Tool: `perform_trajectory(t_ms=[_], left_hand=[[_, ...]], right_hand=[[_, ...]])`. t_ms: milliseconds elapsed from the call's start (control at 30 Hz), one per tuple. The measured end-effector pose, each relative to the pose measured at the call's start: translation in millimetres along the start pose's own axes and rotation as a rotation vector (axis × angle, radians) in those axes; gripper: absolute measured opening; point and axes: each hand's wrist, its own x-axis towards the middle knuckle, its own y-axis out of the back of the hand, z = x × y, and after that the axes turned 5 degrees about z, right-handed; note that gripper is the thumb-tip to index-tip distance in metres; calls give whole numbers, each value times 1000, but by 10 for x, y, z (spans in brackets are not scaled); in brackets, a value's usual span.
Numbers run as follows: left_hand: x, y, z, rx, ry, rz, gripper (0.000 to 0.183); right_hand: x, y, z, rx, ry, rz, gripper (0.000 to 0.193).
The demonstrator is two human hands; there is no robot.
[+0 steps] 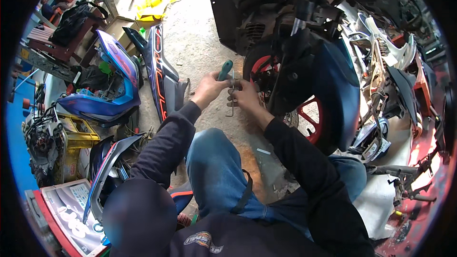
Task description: The person unscrews fasteners from a motorcycle with a screwdriver and an allen key, then pulls off several plastic fairing panels.
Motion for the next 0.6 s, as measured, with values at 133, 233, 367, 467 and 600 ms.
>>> perform_trajectory(t_ms=[133,233,367,467,600], left_hand=[[-196,-238,442,145,-57,16,18],[-193,-358,600,236,-85,-8,24],[-205,-463,747,66,-202,55,26],[-309,-616,1218,18,-242,-20,27],[-263,-673,1490,-87,-447,-19,31]], right_hand=[[-209,178,-147,33,32,82,22],[-368,329,-294,3,81,72,21],[-743,494,-756,-200,139,60,17],[-901,834,-985,-502,372,183,17],[-1105,1277,-1442,-986,783,514,24]])
